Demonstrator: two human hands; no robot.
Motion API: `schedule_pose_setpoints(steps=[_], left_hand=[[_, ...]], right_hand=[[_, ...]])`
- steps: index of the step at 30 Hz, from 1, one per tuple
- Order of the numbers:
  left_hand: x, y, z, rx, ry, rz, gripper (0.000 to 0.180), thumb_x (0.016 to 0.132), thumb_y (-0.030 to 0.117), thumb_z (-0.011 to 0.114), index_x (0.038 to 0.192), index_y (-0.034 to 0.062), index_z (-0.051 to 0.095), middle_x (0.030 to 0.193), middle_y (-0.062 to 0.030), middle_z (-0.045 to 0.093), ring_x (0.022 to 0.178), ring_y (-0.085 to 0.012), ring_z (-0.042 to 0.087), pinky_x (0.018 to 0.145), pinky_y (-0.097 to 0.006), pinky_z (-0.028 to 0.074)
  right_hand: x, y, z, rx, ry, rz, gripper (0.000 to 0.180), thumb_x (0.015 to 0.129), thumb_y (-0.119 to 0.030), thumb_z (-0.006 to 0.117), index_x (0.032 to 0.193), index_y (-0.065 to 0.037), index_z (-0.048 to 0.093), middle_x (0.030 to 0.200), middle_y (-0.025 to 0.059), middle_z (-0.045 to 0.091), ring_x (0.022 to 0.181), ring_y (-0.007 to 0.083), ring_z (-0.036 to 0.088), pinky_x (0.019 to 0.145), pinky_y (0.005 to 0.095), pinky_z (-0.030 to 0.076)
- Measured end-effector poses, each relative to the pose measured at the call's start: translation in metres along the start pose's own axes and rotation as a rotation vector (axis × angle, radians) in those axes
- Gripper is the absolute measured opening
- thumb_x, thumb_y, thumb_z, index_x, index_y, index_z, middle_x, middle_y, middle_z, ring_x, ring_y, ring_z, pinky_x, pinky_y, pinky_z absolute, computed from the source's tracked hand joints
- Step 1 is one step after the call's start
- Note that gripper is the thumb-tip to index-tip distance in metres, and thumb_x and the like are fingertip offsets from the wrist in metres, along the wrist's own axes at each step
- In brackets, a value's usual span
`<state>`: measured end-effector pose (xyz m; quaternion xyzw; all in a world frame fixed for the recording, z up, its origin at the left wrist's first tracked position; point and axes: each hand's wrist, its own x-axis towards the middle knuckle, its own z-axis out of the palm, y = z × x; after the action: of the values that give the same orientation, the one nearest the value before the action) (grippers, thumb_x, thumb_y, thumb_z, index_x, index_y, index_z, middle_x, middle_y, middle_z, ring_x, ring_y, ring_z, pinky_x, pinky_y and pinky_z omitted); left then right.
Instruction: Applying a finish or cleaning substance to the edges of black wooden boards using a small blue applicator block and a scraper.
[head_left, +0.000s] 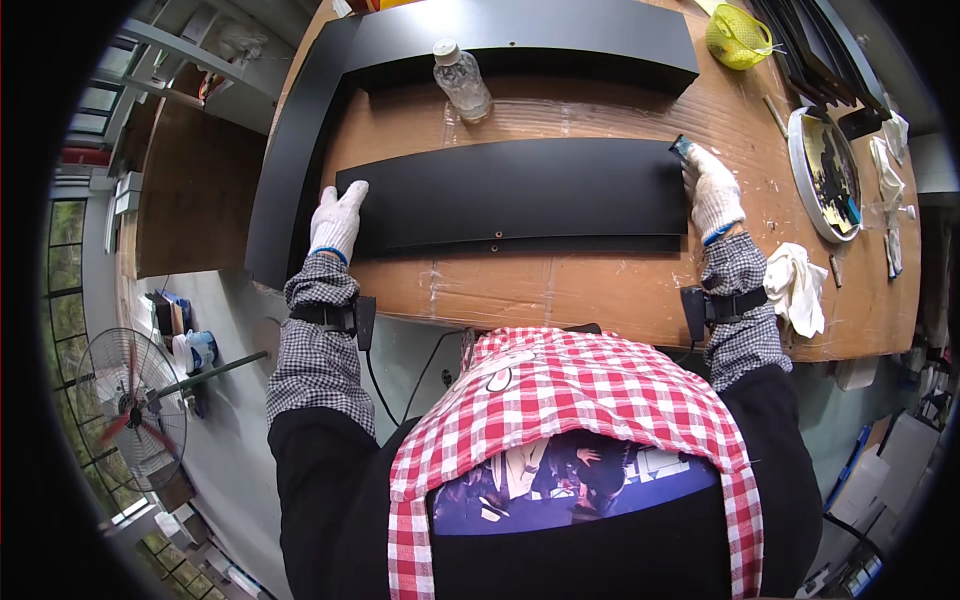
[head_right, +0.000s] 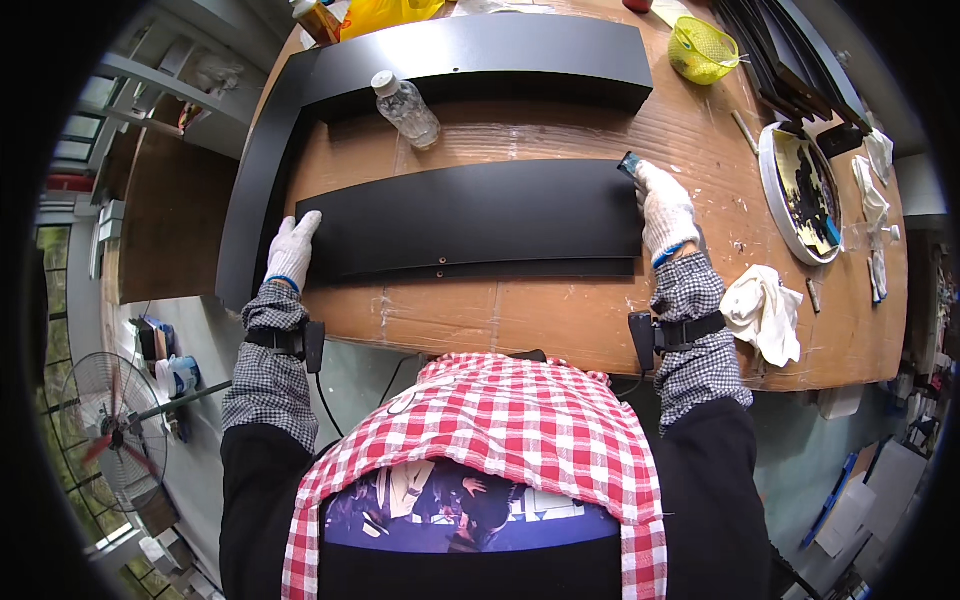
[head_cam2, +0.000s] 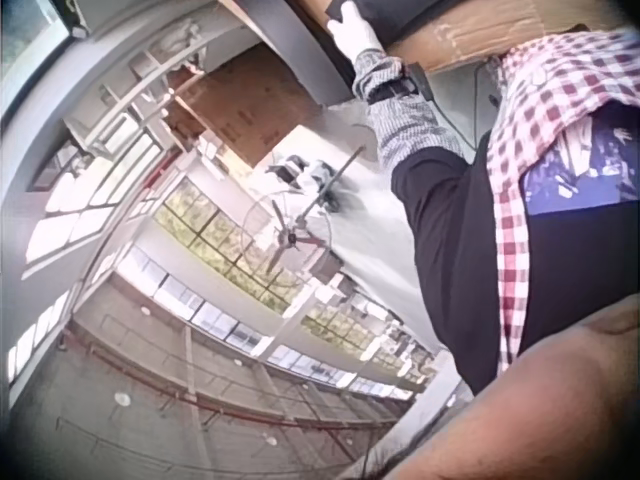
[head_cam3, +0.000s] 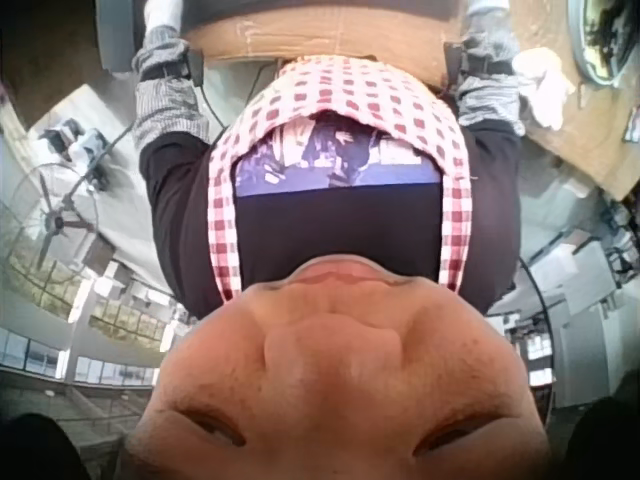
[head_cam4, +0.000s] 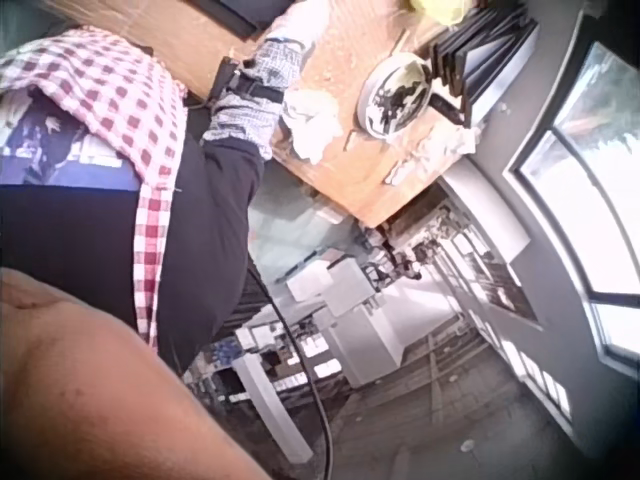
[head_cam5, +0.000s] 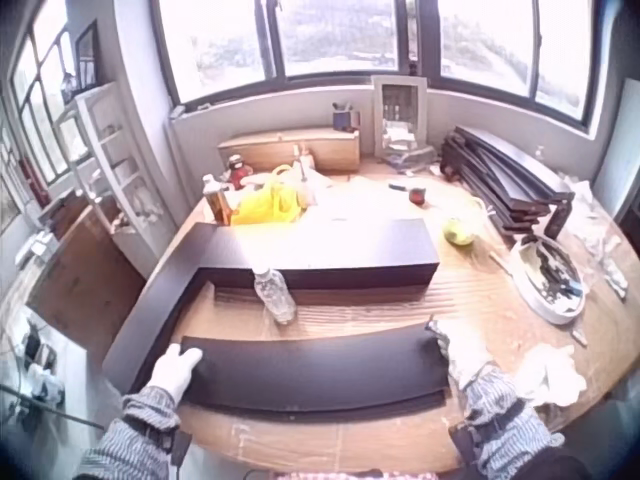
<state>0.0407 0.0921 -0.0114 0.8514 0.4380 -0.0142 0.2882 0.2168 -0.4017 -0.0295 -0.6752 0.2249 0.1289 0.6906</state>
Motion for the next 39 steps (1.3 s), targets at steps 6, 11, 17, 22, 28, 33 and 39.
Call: schedule_pose_setpoints(steps=[6, 11, 17, 22, 28, 33, 39], left_hand=[[0.002, -0.028, -0.017, -0.269, 0.017, 0.117, 0.064, 0.098, 0.049, 0.050, 0.138, -0.0017, 0.052, 0.144, -0.0193, 0.052, 0.133, -0.0337, 0.049, 0.110, -0.041, 0.038], [-0.006, -0.015, -0.031, -0.896, -0.095, -0.254, 0.048, 0.098, 0.050, 0.055, 0.118, 0.0080, 0.066, 0.115, -0.0079, 0.068, 0.108, -0.0191, 0.062, 0.095, -0.031, 0.047], [-0.032, -0.002, -0.044, -1.222, -0.034, -0.221, 0.041, 0.098, 0.052, 0.053, 0.092, 0.0136, 0.065, 0.085, 0.0005, 0.066, 0.093, -0.0162, 0.062, 0.090, -0.032, 0.046], [-0.051, -0.066, -0.013, -1.603, -0.023, -0.176, 0.036, 0.102, 0.038, 0.052, 0.090, 0.0081, 0.067, 0.092, -0.0063, 0.069, 0.093, -0.0240, 0.064, 0.095, -0.042, 0.051], [-0.064, -0.071, -0.015, -0.870, 0.077, 0.144, 0.036, 0.096, 0.022, 0.064, 0.124, -0.0018, 0.064, 0.126, -0.0116, 0.064, 0.118, -0.0190, 0.058, 0.105, -0.031, 0.043], [-0.054, -0.064, -0.023, -0.621, 0.034, 0.116, 0.043, 0.095, 0.023, 0.066, 0.129, -0.0020, 0.061, 0.128, -0.0125, 0.064, 0.121, -0.0200, 0.058, 0.107, -0.031, 0.041], [-0.043, -0.007, -0.014, 0.456, 0.030, 0.202, 0.077, 0.095, 0.057, 0.050, 0.147, 0.0005, 0.041, 0.154, -0.0223, 0.038, 0.143, -0.0333, 0.035, 0.119, -0.042, 0.026]], right_hand=[[0.000, 0.003, -0.011, 0.242, 0.004, 0.006, 0.034, 0.093, -0.031, 0.066, 0.121, -0.012, 0.063, 0.109, 0.0072, 0.071, 0.096, 0.0207, 0.067, 0.089, 0.0334, 0.051], [-0.006, -0.015, -0.029, 0.718, 0.023, -0.213, 0.021, 0.096, -0.018, 0.061, 0.109, -0.001, 0.063, 0.104, 0.0114, 0.071, 0.097, 0.0250, 0.069, 0.097, 0.0384, 0.052], [-0.004, -0.009, -0.066, 1.042, -0.238, -0.175, 0.024, 0.097, -0.024, 0.059, 0.107, -0.003, 0.065, 0.102, 0.0130, 0.071, 0.096, 0.0256, 0.068, 0.096, 0.0388, 0.054], [-0.048, -0.015, -0.044, 0.903, -0.172, -0.271, 0.038, 0.100, -0.038, 0.048, 0.104, -0.002, 0.063, 0.070, 0.0069, 0.054, 0.066, 0.0235, 0.046, 0.080, 0.0442, 0.044], [-0.017, 0.050, -0.074, 0.770, -0.228, -0.252, 0.037, 0.097, -0.035, 0.056, 0.105, 0.000, 0.065, 0.083, 0.0136, 0.068, 0.079, 0.0289, 0.064, 0.091, 0.0509, 0.051], [-0.029, 0.050, -0.060, 0.422, -0.356, -0.455, 0.031, 0.098, -0.025, 0.059, 0.114, 0.002, 0.064, 0.093, 0.0104, 0.068, 0.086, 0.0225, 0.066, 0.089, 0.0413, 0.053], [-0.058, 0.039, -0.015, -0.166, -0.104, -0.518, 0.025, 0.100, -0.014, 0.057, 0.119, 0.001, 0.062, 0.105, 0.0063, 0.067, 0.094, 0.0141, 0.064, 0.086, 0.0291, 0.053]])
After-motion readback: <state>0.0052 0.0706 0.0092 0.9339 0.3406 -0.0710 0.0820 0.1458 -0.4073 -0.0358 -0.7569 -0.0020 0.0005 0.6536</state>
